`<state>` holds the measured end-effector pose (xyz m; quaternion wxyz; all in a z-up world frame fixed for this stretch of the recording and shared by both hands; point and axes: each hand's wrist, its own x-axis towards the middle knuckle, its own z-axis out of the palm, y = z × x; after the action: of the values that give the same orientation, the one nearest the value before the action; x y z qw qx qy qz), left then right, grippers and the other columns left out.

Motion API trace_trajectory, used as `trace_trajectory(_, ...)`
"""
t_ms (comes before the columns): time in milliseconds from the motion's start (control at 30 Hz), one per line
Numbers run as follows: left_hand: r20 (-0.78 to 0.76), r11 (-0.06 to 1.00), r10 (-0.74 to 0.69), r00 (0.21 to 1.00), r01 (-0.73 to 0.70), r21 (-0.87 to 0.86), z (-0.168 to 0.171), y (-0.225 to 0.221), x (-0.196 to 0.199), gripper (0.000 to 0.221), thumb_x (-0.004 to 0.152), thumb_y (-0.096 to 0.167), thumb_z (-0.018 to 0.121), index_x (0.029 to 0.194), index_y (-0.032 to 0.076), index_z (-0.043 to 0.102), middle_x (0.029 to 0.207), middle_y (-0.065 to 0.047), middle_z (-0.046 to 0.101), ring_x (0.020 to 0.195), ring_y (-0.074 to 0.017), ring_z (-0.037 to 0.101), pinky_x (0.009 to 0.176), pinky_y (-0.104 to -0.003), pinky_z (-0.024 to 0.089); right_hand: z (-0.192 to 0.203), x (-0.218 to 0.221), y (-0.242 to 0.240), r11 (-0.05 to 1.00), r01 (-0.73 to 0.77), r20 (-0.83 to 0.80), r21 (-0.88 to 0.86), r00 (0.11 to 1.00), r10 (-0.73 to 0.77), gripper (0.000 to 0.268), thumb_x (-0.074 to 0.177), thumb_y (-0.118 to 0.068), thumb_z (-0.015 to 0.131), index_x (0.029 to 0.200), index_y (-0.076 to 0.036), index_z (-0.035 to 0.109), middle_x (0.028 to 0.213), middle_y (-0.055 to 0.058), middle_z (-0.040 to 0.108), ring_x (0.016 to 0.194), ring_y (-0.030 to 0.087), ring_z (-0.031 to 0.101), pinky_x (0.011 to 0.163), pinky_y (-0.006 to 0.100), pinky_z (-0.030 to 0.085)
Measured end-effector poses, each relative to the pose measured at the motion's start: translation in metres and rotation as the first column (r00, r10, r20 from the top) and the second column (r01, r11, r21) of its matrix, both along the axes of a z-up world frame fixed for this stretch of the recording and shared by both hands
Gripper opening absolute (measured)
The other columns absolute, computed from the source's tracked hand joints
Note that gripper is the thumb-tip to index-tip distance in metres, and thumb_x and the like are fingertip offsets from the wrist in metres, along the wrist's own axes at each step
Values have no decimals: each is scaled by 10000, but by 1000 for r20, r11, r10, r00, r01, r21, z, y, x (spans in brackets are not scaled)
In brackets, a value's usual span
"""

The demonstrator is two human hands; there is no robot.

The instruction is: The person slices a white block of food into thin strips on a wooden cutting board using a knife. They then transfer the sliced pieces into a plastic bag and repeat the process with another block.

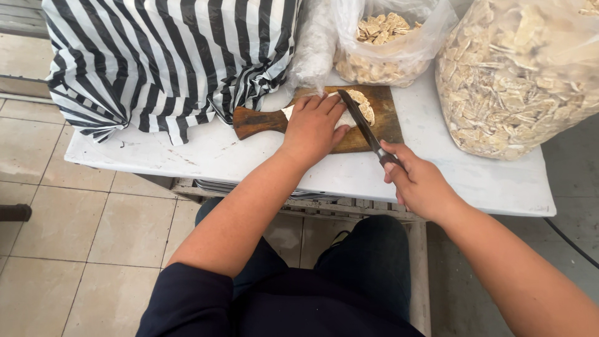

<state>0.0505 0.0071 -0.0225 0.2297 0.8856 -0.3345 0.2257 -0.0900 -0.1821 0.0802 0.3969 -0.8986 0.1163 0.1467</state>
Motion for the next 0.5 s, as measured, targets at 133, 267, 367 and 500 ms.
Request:
trace_trajectory(133, 10, 1000, -5, 1000, 5, -11, 0, 0, 0, 467, 888, 367, 721, 1268, 100, 669, 1371, -83, 632, 1304, -302, 556, 1122, -469, 341, -1, 15, 4, 1000, 16, -19, -9, 1000, -16, 495, 1001, -196, 499, 1495, -225, 472, 843, 43, 611, 501, 132, 539, 438, 309, 481)
trace_trajectory(267, 25, 1000, -4, 1000, 5, -23, 1, 1, -1, 454, 884, 367, 728, 1249, 101, 678, 1353, -84, 644, 1289, -300, 568, 1119, -465, 348, -8, 35, 8, 1000, 2, -27, 11, 1000, -2, 491, 1006, -182, 495, 1494, -222, 461, 836, 46, 607, 505, 131, 544, 433, 306, 481)
trace_trajectory(367, 18, 999, -6, 1000, 7, -49, 2, 1, -2, 441, 881, 358, 727, 1242, 107, 683, 1348, -81, 649, 1279, -285, 576, 1105, -463, 353, -15, 35, 8, 999, 9, -19, 35, 1000, -8, 492, 1003, -175, 496, 1491, -229, 460, 827, 51, 603, 497, 134, 542, 428, 308, 474)
trace_trajectory(500, 2, 998, -16, 1000, 16, -60, 2, 3, -2, 436, 889, 353, 727, 1245, 106, 680, 1358, -76, 649, 1281, -280, 574, 1116, -454, 358, -15, 4, -3, 998, 15, -16, 65, 1000, -14, 496, 995, -175, 501, 1485, -246, 480, 800, 52, 594, 474, 134, 529, 428, 301, 460)
